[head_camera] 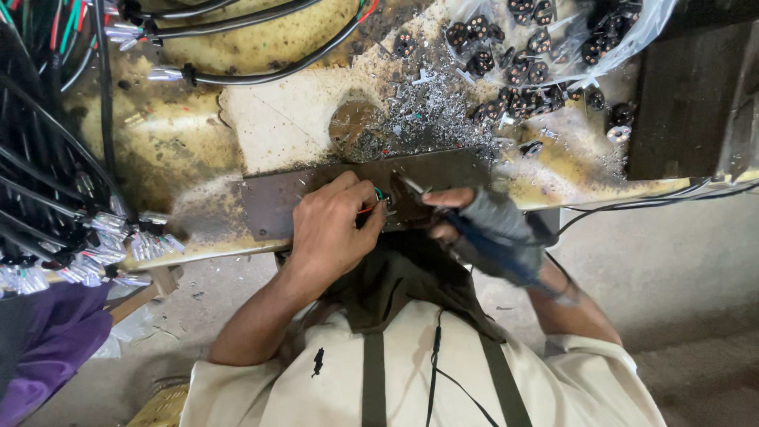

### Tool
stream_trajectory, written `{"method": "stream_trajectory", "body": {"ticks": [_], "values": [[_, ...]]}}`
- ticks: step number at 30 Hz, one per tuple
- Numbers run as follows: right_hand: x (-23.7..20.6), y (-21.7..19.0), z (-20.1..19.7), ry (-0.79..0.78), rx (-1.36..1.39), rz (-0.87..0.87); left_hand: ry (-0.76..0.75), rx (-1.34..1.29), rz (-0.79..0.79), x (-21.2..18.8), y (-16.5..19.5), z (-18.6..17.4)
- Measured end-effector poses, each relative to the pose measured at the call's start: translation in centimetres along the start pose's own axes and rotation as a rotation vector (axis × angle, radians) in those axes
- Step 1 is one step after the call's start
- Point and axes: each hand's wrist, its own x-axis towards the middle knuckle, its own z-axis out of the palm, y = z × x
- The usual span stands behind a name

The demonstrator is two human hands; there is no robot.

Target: The person uses a soldering iron to attach small black connectors to the ends of multi-colored wires. They hold the wires with one hand and apply the soldering iron with the other, working at a cluttered workbench with many similar connectors and wire bundles nearby.

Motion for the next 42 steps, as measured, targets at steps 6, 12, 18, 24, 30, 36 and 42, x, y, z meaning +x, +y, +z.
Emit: {"method": "stream_trajectory", "body": {"ticks": [6, 12, 18, 24, 30, 36, 42], "values": [[6.6, 0.6, -6.0, 0.25, -0.379, -0.042, 0.015, -0.002, 0.014, 0.0, -0.2, 0.1], [4.3, 2.4, -3.6, 0.252, 0.116, 0.036, 0.042, 0.001, 0.022, -0.1, -0.2, 0.4], [1.8, 4.4, 0.7, 0.382, -0.769, 0.069, 0.023, -0.016, 0.01, -0.1, -0.4, 0.4], [4.3, 0.1, -0.5, 0.361, -0.062, 0.017, 0.053, 0.014, 0.031, 0.1, -0.4, 0.4], [4.5, -2.5, -3.1, -0.105, -1.013, -0.223, 0.042, 0.008, 0.02, 0.2, -0.3, 0.4], [2.7, -2.8, 0.4, -0.037, -1.332, -0.519, 0.055, 0.008, 0.034, 0.0, -0.2, 0.5], [6.8, -3.5, -4.0, 0.127, -0.539, -0.111, 0.073, 0.011, 0.039, 0.1, -0.3, 0.7]]}}
